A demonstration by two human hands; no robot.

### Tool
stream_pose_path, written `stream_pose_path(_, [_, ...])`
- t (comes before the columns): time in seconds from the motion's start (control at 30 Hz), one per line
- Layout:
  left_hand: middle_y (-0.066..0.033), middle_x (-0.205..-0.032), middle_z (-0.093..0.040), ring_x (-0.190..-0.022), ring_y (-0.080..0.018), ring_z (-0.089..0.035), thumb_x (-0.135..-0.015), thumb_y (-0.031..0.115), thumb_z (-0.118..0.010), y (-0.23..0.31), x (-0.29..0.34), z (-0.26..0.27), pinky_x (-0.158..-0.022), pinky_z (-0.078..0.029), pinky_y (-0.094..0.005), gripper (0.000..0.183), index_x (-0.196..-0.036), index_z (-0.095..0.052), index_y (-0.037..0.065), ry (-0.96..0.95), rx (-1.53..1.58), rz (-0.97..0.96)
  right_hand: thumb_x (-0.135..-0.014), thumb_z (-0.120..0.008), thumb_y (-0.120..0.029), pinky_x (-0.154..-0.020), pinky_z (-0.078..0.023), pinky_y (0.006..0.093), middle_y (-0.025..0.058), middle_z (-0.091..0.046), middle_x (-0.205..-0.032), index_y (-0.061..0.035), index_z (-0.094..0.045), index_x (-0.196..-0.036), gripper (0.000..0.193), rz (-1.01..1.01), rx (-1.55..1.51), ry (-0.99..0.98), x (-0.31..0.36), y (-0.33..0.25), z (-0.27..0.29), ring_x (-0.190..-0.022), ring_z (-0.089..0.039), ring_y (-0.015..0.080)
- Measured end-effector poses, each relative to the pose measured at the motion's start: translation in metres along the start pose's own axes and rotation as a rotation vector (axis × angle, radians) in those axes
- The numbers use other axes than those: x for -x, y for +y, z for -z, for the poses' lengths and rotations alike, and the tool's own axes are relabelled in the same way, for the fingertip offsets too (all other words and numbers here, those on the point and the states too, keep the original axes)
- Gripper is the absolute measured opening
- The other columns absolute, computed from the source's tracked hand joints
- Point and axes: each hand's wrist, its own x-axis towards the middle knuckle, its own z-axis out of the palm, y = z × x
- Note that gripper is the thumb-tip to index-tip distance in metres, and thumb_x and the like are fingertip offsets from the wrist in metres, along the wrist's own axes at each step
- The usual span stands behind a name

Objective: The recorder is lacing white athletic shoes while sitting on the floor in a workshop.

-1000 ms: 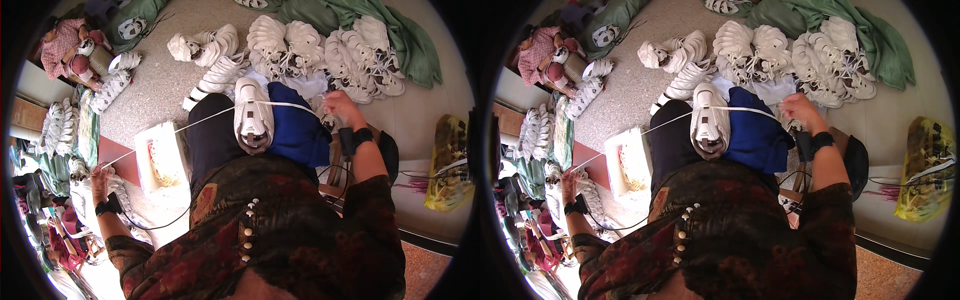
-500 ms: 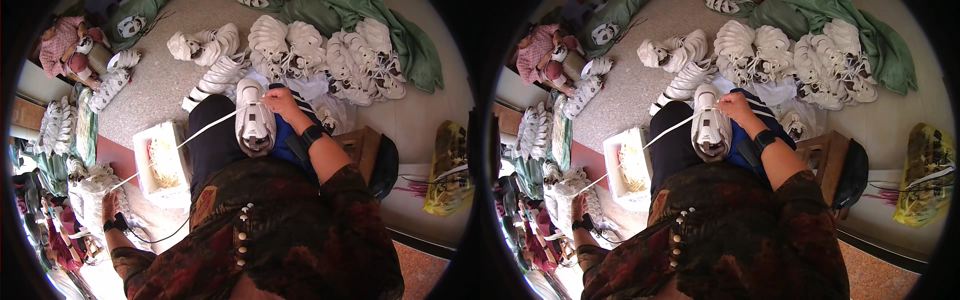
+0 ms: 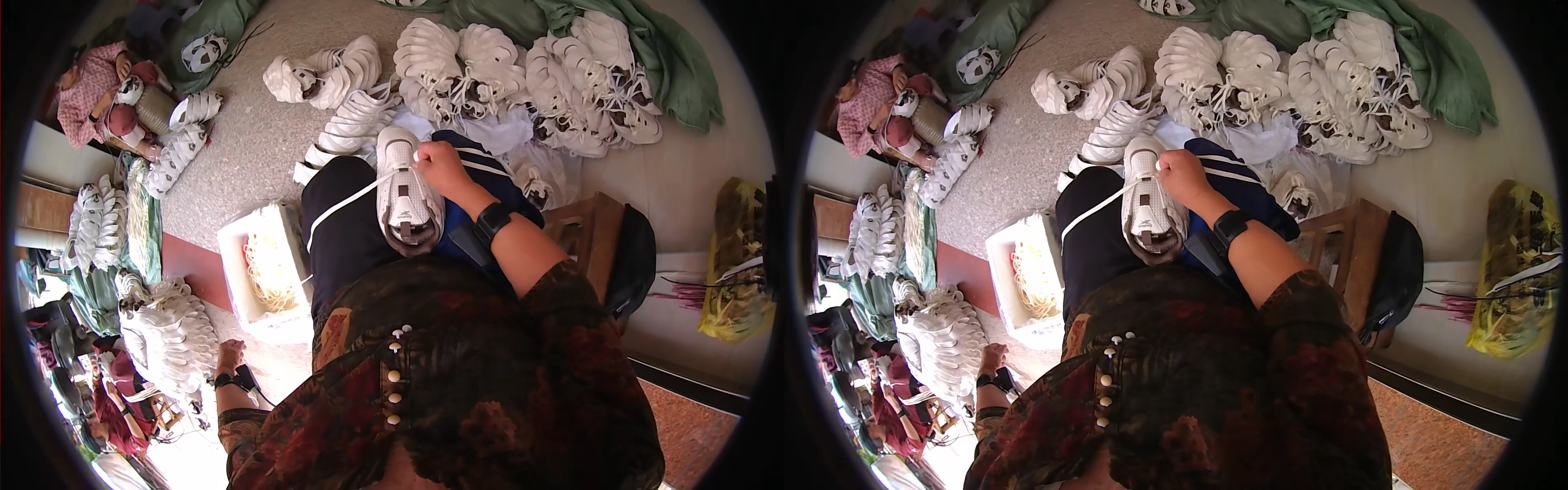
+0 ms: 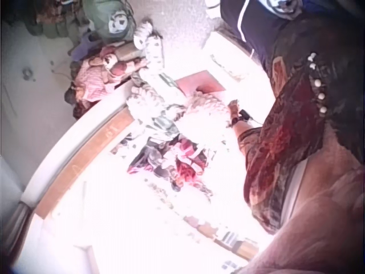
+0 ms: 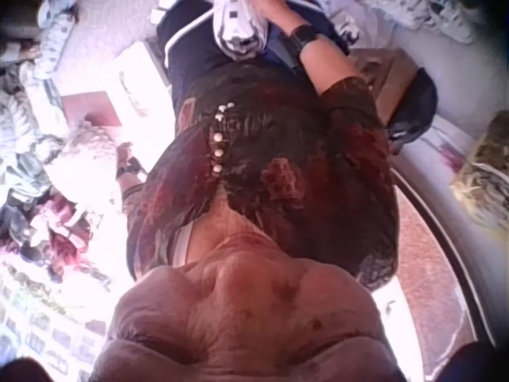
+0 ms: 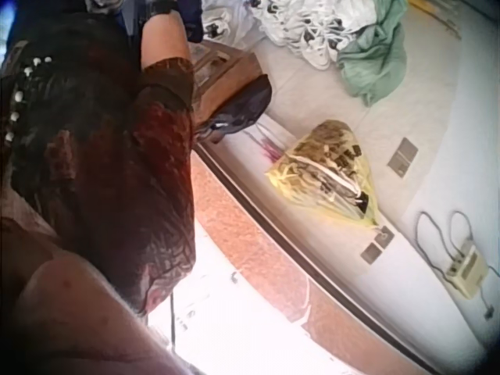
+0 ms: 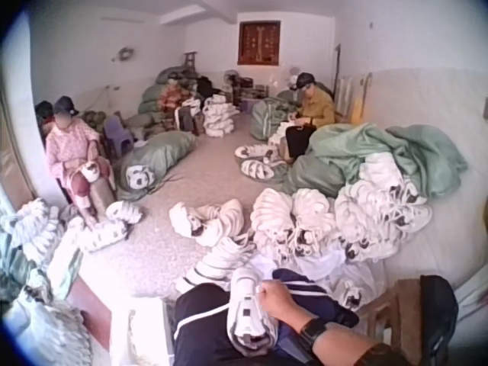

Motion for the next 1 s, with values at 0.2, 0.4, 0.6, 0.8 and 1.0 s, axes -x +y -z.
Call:
stream_pose_path(0.2, [-0.003,-0.055,-0.052,-0.042,-0.011,-0.048,-0.082,0.014,-0.059,0.011,-0.004,-0.032,-0.038,-0.037,-0.0231,0.013,-0.078,-0.056,0.002,0.067,0.012,-0.067,-0.069,-0.061,-0.01,-0.059,-0.045,0.0458,0.0181,-0.058,-0.069,-0.0016,-0.055,-0.067,0.011,0.067,0.305,0.154,-0.002,-0.001,-0.011,-0.067,-0.057,0.0369])
stream_pose_path(0.4, [-0.002,-0.07,-0.058,-0.061,-0.0086,-0.052,-0.083,0.006,-0.056,0.207,0.026,-0.132,-0.056,-0.044,-0.0221,0.006,-0.082,-0.059,0.001,0.154,0.129,-0.928,-0.068,-0.063,-0.008,-0.062,-0.046,0.0436,0.018,-0.057,-0.067,-0.0021,-0.056,-0.071,0.01,0.016,0.426,0.164,0.013,-0.023,-0.012,-0.072,-0.057,0.0348])
stream_pose_path(0.6, [-0.0135,-0.077,-0.057,-0.072,-0.0317,-0.058,-0.071,0.001,-0.062,0.37,0.141,-0.253,-0.065,-0.047,-0.0367,0.012,-0.083,-0.059,0.003,-0.043,-0.196,-1.666,-0.065,-0.058,-0.004,-0.07,-0.049,0.0409,0.0175,-0.061,-0.072,0.0009,-0.059,-0.072,0.008,0.173,0.498,0.102,0.035,-0.044,-0.007,-0.082,-0.057,0.0344])
stream_pose_path(0.8, [-0.0154,-0.077,-0.058,-0.073,-0.0306,-0.06,-0.074,0.008,-0.053,0.394,0.132,-0.31,-0.066,-0.049,-0.0385,0.009,-0.079,-0.056,0.002,0.24,-0.606,-1.703,-0.066,-0.056,-0.004,-0.067,-0.046,0.0441,0.0211,-0.057,-0.069,0.0011,-0.057,-0.071,0.007,0.142,0.361,0.07,0.018,-0.014,-0.001,-0.072,-0.056,0.0386])
stream_pose_path(1.0, [-0.0135,-0.071,-0.058,-0.066,-0.0303,-0.06,-0.077,0.011,-0.052,0.397,0.12,-0.321,-0.058,-0.05,-0.0388,0.007,-0.077,-0.055,0.005,0.31,-0.728,-1.734,-0.067,-0.053,-0.003,-0.061,-0.043,0.0448,0.0226,-0.056,-0.07,0.0001,-0.056,-0.069,0.005,0.096,0.155,0.056,0.019,-0.009,0.006,-0.071,-0.056,0.0408])
